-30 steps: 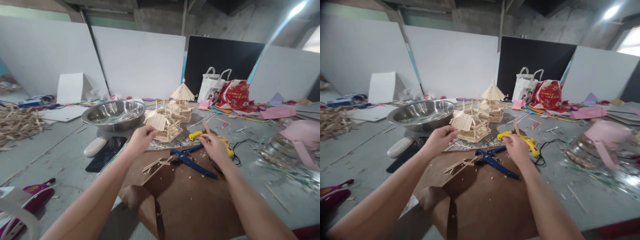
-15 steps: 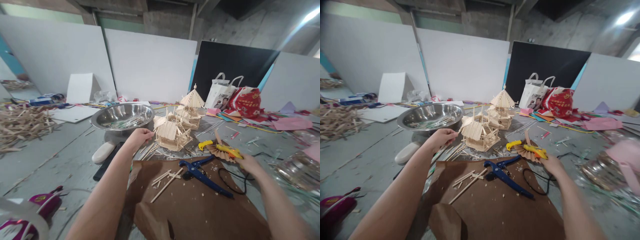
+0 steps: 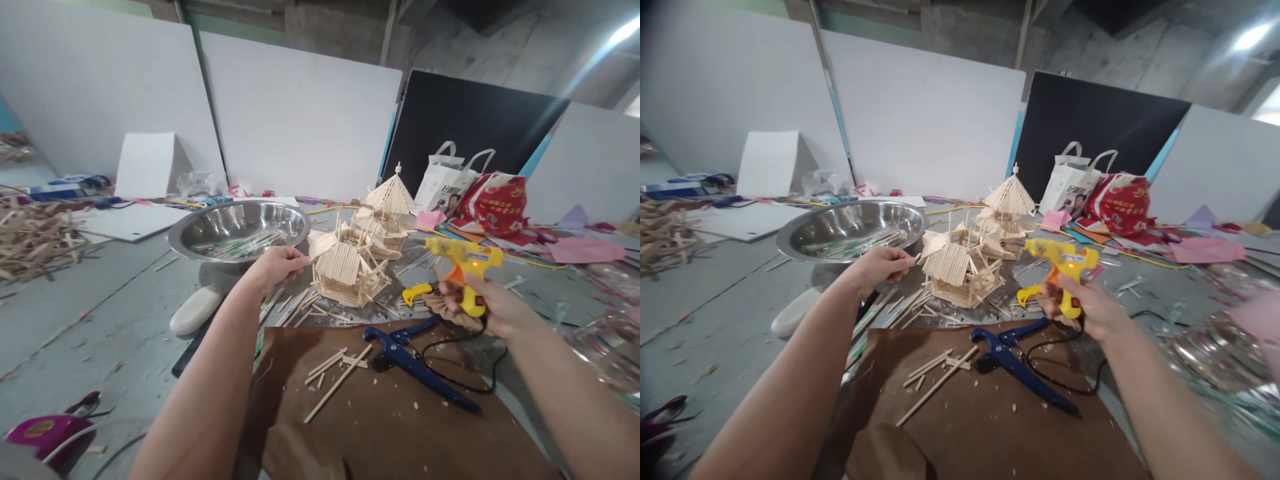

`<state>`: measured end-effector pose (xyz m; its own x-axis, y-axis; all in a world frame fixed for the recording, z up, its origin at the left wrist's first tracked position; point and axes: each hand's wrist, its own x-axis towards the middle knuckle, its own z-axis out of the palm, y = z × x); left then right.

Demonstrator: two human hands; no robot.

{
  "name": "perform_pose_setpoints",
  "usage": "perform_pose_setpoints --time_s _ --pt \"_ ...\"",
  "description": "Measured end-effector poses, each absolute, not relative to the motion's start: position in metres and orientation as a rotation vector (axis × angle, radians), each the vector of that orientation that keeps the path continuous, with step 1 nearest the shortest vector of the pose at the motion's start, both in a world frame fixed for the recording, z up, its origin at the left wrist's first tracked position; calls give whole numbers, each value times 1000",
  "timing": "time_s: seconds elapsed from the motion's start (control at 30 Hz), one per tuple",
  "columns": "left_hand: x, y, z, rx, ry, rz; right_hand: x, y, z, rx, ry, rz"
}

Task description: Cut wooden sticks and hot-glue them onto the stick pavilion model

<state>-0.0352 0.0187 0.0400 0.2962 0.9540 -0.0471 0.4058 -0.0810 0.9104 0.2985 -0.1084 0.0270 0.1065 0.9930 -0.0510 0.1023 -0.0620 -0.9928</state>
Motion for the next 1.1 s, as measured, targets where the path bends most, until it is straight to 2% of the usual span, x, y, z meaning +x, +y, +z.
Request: perform_pose_setpoints --time_s 0.1,0.37,0.77,1.1 --pt "-32 20 35 1626 1233 769 265 -93 40 -1336 -1206 1230" --pt "-37 25 25 1597 1191 752 208 -70 57 -1233 -1632 1152" --pt "-38 23 29 1668 1178 751 181 -55 57 -1593 -2001 880" --pt "-36 23 27 1673 1143 736 172 -52 55 -1611 -1983 905"
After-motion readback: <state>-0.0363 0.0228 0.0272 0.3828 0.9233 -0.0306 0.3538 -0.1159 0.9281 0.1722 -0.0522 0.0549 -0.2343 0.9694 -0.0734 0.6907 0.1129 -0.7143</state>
